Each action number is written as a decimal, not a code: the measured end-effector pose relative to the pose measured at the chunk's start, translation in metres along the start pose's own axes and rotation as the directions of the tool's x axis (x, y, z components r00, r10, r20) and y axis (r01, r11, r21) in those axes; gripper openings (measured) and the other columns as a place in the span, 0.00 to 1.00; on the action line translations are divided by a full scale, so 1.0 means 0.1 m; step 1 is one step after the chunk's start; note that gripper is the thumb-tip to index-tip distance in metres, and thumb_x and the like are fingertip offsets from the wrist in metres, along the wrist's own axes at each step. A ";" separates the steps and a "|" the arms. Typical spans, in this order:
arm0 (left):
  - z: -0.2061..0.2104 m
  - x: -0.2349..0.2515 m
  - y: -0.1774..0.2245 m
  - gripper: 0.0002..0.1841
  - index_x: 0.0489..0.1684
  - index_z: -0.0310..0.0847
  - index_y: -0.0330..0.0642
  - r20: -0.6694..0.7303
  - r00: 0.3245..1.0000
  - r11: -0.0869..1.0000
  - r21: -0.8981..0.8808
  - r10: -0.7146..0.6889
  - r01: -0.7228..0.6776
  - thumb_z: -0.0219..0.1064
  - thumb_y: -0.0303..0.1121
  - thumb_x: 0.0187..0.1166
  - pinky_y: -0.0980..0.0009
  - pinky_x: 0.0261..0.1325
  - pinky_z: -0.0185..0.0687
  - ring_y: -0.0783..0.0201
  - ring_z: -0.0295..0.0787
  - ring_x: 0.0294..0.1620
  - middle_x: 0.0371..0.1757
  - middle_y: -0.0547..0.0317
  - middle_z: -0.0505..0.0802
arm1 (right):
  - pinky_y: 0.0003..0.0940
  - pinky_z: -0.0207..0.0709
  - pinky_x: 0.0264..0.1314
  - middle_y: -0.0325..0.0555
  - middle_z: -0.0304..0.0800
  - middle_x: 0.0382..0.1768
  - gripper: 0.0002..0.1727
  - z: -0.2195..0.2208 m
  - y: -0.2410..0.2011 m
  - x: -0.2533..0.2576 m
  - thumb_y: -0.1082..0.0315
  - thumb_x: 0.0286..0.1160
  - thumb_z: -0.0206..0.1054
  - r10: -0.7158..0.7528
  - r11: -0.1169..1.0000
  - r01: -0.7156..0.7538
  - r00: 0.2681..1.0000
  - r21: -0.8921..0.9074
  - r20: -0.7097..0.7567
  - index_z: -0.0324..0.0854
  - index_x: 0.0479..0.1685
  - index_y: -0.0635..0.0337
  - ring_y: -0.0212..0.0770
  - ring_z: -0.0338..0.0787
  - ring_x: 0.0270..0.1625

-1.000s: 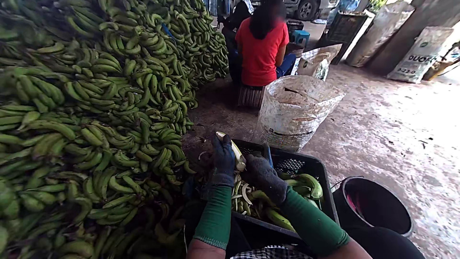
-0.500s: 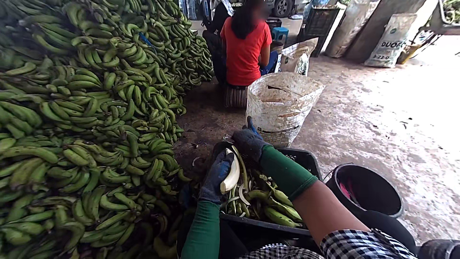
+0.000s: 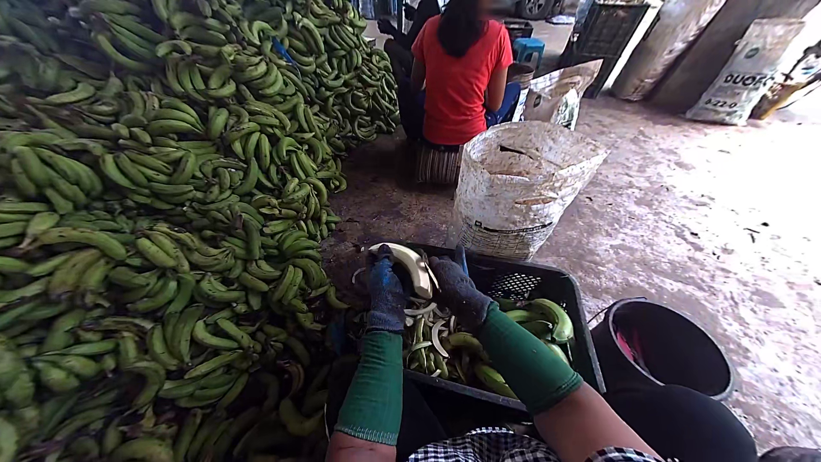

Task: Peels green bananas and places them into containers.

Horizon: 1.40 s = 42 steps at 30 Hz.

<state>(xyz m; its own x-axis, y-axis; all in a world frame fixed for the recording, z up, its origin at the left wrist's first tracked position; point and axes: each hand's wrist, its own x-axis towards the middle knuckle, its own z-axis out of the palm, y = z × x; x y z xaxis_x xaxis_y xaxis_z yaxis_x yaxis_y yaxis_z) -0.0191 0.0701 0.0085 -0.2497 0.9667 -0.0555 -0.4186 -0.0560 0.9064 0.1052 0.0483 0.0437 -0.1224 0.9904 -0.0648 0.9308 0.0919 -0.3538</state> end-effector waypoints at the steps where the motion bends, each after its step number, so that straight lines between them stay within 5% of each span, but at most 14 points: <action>1: 0.03 -0.05 0.00 0.22 0.77 0.70 0.40 0.061 0.998 1.000 -0.013 -0.019 0.020 0.51 0.43 0.93 0.56 0.64 0.82 0.58 0.85 0.61 0.63 0.47 0.87 | 0.68 0.73 0.74 0.67 0.89 0.56 0.26 -0.01 0.03 0.02 0.59 0.74 0.75 -0.017 1.000 0.016 0.999 -0.023 -0.028 0.82 0.64 0.70 0.66 0.87 0.65; 7: -0.01 -0.12 0.03 0.24 0.71 0.75 0.36 0.183 0.981 0.998 0.033 -0.055 0.050 0.40 0.43 0.97 0.57 0.65 0.82 0.60 0.85 0.59 0.61 0.46 0.87 | 0.64 0.81 0.63 0.65 0.89 0.52 0.18 -0.07 0.06 0.01 0.61 0.79 0.71 0.016 0.984 -0.012 1.000 -0.177 0.024 0.83 0.56 0.68 0.65 0.89 0.61; 10: -0.07 -0.15 0.01 0.22 0.65 0.82 0.40 0.308 0.949 0.989 0.150 -0.065 0.019 0.44 0.42 0.95 0.61 0.63 0.84 0.63 0.88 0.56 0.56 0.52 0.91 | 0.67 0.80 0.64 0.65 0.89 0.53 0.20 -0.20 0.03 0.04 0.59 0.78 0.71 0.058 0.969 -0.040 0.996 -0.245 0.067 0.83 0.57 0.68 0.67 0.88 0.61; 13: -0.06 -0.21 0.02 0.24 0.73 0.79 0.45 0.380 0.921 0.964 0.266 -0.089 -0.017 0.48 0.49 0.93 0.60 0.71 0.79 0.63 0.83 0.66 0.67 0.54 0.88 | 0.69 0.81 0.60 0.63 0.90 0.52 0.20 -0.33 -0.03 0.06 0.55 0.78 0.70 0.096 0.953 -0.063 0.991 -0.295 0.098 0.85 0.53 0.64 0.67 0.89 0.60; 17: -0.04 -0.22 0.05 0.33 0.82 0.70 0.54 0.434 0.879 0.941 0.334 -0.199 0.049 0.70 0.53 0.78 0.58 0.69 0.81 0.62 0.82 0.69 0.71 0.56 0.86 | 0.68 0.79 0.64 0.62 0.91 0.54 0.17 -0.43 -0.09 0.07 0.58 0.79 0.70 0.028 0.951 0.029 0.984 -0.309 0.179 0.87 0.53 0.64 0.65 0.88 0.62; 24: -0.10 -0.18 0.09 0.30 0.76 0.73 0.44 0.615 0.735 0.883 0.467 -0.283 -0.051 0.76 0.40 0.73 0.61 0.63 0.86 0.63 0.89 0.58 0.60 0.53 0.91 | 0.68 0.82 0.55 0.56 0.92 0.44 0.16 -0.47 0.02 0.34 0.59 0.64 0.81 -0.008 0.849 0.161 0.956 -0.504 0.292 0.88 0.43 0.60 0.62 0.91 0.52; 26: -0.11 -0.19 0.08 0.34 0.81 0.70 0.46 0.634 0.709 0.872 0.487 -0.308 -0.057 0.75 0.40 0.72 0.60 0.62 0.86 0.63 0.89 0.59 0.62 0.53 0.90 | 0.72 0.78 0.63 0.56 0.92 0.46 0.17 -0.46 0.09 0.41 0.58 0.62 0.81 0.026 0.841 0.132 0.959 -0.525 0.282 0.89 0.46 0.57 0.62 0.91 0.54; 27: -0.13 -0.17 0.07 0.34 0.83 0.68 0.47 0.604 0.739 0.883 0.469 -0.298 -0.027 0.72 0.41 0.75 0.60 0.60 0.86 0.61 0.88 0.57 0.62 0.51 0.89 | 0.74 0.74 0.67 0.56 0.92 0.46 0.15 -0.46 0.11 0.43 0.57 0.66 0.79 0.046 0.854 0.099 0.963 -0.511 0.264 0.89 0.46 0.57 0.62 0.91 0.55; 30: -0.13 -0.09 0.04 0.19 0.77 0.71 0.46 0.353 0.899 0.965 0.124 -0.259 0.229 0.57 0.38 0.90 0.65 0.35 0.86 0.63 0.86 0.32 0.40 0.54 0.88 | 0.70 0.82 0.53 0.58 0.93 0.42 0.17 -0.35 0.18 0.39 0.53 0.73 0.72 0.042 0.947 0.002 0.991 -0.323 0.129 0.88 0.42 0.59 0.63 0.92 0.50; 33: -0.15 0.02 -0.01 0.15 0.59 0.78 0.40 0.098 0.969 0.967 -0.096 -0.228 0.237 0.52 0.41 0.93 0.65 0.37 0.83 0.64 0.82 0.31 0.37 0.56 0.86 | 0.67 0.83 0.55 0.61 0.90 0.48 0.23 -0.17 0.12 0.17 0.50 0.72 0.74 -0.029 0.980 0.044 0.996 -0.194 0.080 0.85 0.50 0.64 0.64 0.91 0.54; 35: -0.22 0.05 -0.10 0.14 0.58 0.75 0.35 0.081 0.984 0.986 -0.042 -0.158 0.161 0.49 0.36 0.94 0.65 0.44 0.84 0.64 0.82 0.37 0.41 0.53 0.85 | 0.66 0.82 0.59 0.61 0.91 0.48 0.23 -0.03 0.10 0.02 0.51 0.72 0.75 -0.080 0.983 0.089 0.995 -0.159 0.065 0.86 0.50 0.65 0.64 0.90 0.58; 37: -0.26 0.02 -0.15 0.13 0.60 0.78 0.29 0.123 0.989 0.964 0.262 -0.077 0.042 0.54 0.29 0.91 0.63 0.56 0.83 0.60 0.85 0.49 0.51 0.44 0.87 | 0.68 0.77 0.70 0.60 0.91 0.51 0.23 0.08 0.10 -0.07 0.51 0.69 0.77 -0.083 0.982 0.088 0.996 -0.170 0.035 0.86 0.51 0.63 0.64 0.86 0.67; 40: -0.19 -0.03 -0.17 0.13 0.60 0.81 0.30 0.180 0.982 0.892 0.451 -0.063 -0.025 0.59 0.30 0.88 0.58 0.60 0.83 0.56 0.87 0.53 0.54 0.41 0.89 | 0.73 0.41 0.93 0.62 0.90 0.60 0.27 0.15 0.08 -0.10 0.52 0.67 0.78 -0.070 0.978 0.075 0.997 -0.196 0.032 0.85 0.59 0.64 0.68 0.72 0.83; 42: -0.13 -0.07 -0.20 0.12 0.57 0.77 0.35 0.166 0.972 0.977 0.159 -0.167 0.140 0.52 0.32 0.91 0.65 0.47 0.83 0.63 0.83 0.42 0.45 0.51 0.85 | 0.70 0.69 0.78 0.62 0.90 0.56 0.28 0.15 0.01 -0.07 0.52 0.66 0.78 -0.036 0.970 0.052 0.997 -0.237 0.074 0.84 0.58 0.64 0.68 0.81 0.74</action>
<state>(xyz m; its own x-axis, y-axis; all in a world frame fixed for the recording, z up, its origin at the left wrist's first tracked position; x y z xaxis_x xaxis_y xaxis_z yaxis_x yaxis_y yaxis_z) -0.0205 0.0613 -0.0146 -0.0284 0.9903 -0.1357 -0.3051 0.1207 0.9446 0.1022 0.0400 0.0297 -0.1806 0.9761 -0.1210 0.9782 0.1654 -0.1254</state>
